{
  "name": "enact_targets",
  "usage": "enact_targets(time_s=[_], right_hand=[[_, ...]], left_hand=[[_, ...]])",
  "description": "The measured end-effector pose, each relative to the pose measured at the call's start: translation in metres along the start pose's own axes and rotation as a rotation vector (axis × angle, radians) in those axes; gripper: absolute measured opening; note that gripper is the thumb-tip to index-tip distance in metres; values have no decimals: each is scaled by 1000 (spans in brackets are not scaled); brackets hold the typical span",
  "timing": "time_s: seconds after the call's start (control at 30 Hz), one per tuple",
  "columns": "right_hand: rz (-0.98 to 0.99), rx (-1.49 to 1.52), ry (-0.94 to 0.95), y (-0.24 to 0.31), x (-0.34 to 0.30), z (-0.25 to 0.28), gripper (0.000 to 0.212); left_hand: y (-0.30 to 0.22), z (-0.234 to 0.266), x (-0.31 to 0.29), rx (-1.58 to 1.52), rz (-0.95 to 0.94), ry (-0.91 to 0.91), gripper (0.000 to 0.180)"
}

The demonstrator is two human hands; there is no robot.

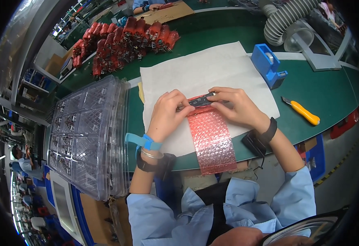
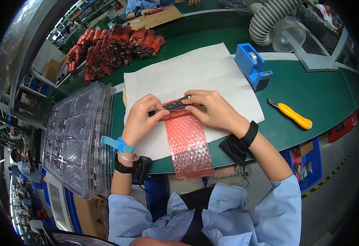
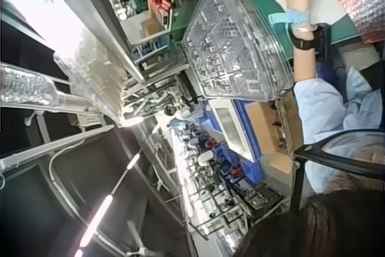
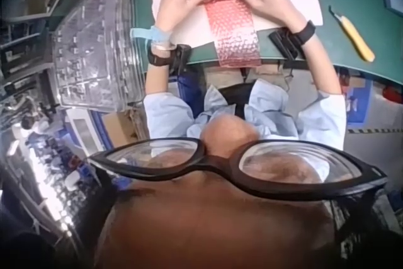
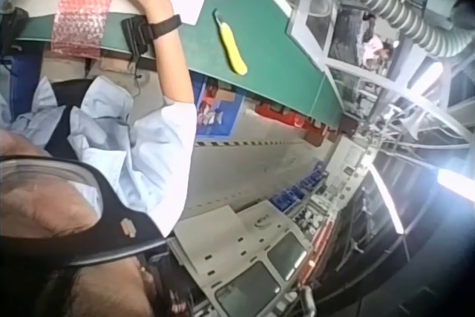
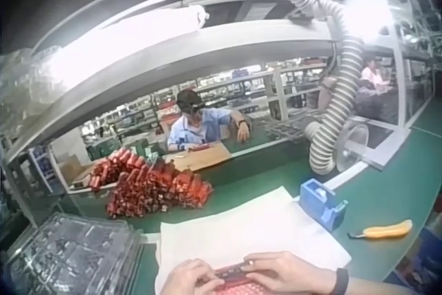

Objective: Wrapping electronic components in red bubble wrap and securing them with tape.

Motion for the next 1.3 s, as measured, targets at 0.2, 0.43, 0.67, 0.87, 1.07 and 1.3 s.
enact_targets(time_s=[0.2, 0.43, 0.67, 0.87, 1.07, 1.3], right_hand=[[-75, -13, 52, -5, 4, -1, 17], [-289, 24, 351, -26, 30, 1, 35], [-361, 64, 493, -50, 29, -5, 41], [-483, 337, 377, -61, 16, -6, 37], [-320, 285, 90, -49, 16, -4, 30], [-255, 1, 172, -41, 27, 7, 20]], left_hand=[[32, -16, 19, -445, 362, 413, 20], [38, -29, 36, -322, 417, 663, 35], [35, -30, 46, -250, 350, 572, 39], [33, -30, 33, -473, 370, 606, 32], [31, -28, 31, -483, 384, 592, 29], [31, -25, 34, -386, 402, 585, 27]])
Point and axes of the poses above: each hand's wrist, its own x-axis towards the middle knuckle, its own z-axis out of the back of the hand, y = z × x, the point moved 6 cm from there along x, towards the middle knuckle, and after that the axes turned 14 degrees about z, right-handed, at the moved point
